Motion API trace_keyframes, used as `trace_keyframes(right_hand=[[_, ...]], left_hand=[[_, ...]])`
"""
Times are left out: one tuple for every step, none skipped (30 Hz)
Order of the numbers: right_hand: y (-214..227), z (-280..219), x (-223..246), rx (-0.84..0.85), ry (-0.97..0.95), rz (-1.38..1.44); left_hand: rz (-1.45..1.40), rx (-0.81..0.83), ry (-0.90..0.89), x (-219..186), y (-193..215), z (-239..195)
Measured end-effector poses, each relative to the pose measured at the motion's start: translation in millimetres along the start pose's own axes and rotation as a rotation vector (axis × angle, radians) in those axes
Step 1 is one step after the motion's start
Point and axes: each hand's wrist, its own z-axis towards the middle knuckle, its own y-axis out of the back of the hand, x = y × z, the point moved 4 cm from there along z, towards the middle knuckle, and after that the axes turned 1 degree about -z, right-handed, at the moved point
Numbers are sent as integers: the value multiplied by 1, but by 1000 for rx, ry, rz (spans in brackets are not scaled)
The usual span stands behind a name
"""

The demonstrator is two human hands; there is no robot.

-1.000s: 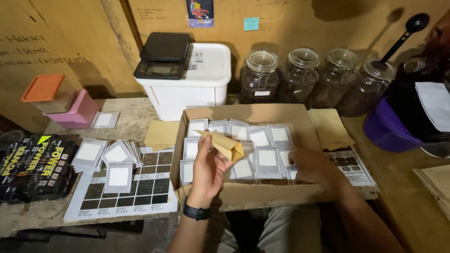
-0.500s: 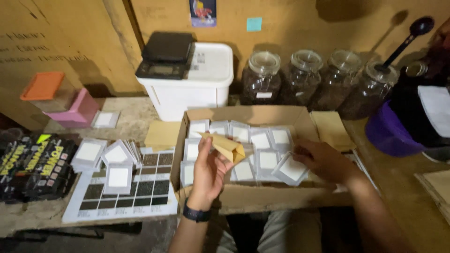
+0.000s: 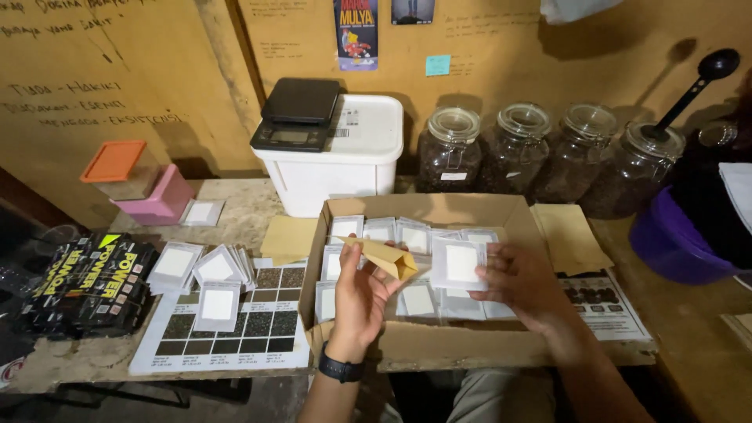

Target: The person places small sachets into paper envelopes by hand and organizes them.

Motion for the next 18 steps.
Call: trace_keyframes(right_hand=[[6, 3, -7, 1, 6, 1], [9, 7, -6, 47, 172, -217], [11, 10, -6, 94, 338, -435], [7, 7, -1, 92, 346, -434], [5, 7, -1, 57, 225, -264], [3, 4, -3, 23, 99, -95], [15, 15, -19, 23, 101, -95], [28, 26, -29, -53, 219, -243], [41, 36, -39, -131, 336, -390], [21, 15, -18, -131, 340, -391], [3, -6, -2, -170, 193, -641], [-14, -27, 13, -206, 38, -888], [-17, -19, 2, -202, 38, -889], [-22, -11, -12, -144, 49, -408], [-27, -2, -25, -83, 60, 74], [-32, -4, -22, -83, 48, 74], [-35, -6, -18, -119, 70, 47], [-38, -7, -11, -158, 97, 21]], left_hand=[[1, 5, -3, 0, 1, 0], [-7, 22, -7, 1, 1, 1], [-14, 39, -11, 1, 1, 3], [-14, 47, -15, 0, 0, 3], [-11, 50, -6, 0, -1, 3], [-9, 48, 5, 0, -1, 1], [-9, 50, 4, 1, 0, 2], [-4, 35, 1, 1, 1, 3], [1, 20, -1, 1, 2, 4], [0, 22, -3, 1, -1, 4], [-11, 12, -30, 0, -3, 3], [-21, -4, -57, -2, -4, 1], [-21, -7, -60, 0, -3, 1], [-3, -16, -90, -1, -2, 2], [14, -26, -119, -1, -1, 2], [17, -37, -116, 0, 0, 2], [27, 22, -157, -1, -2, 2], [35, 88, -195, -2, -5, 4]])
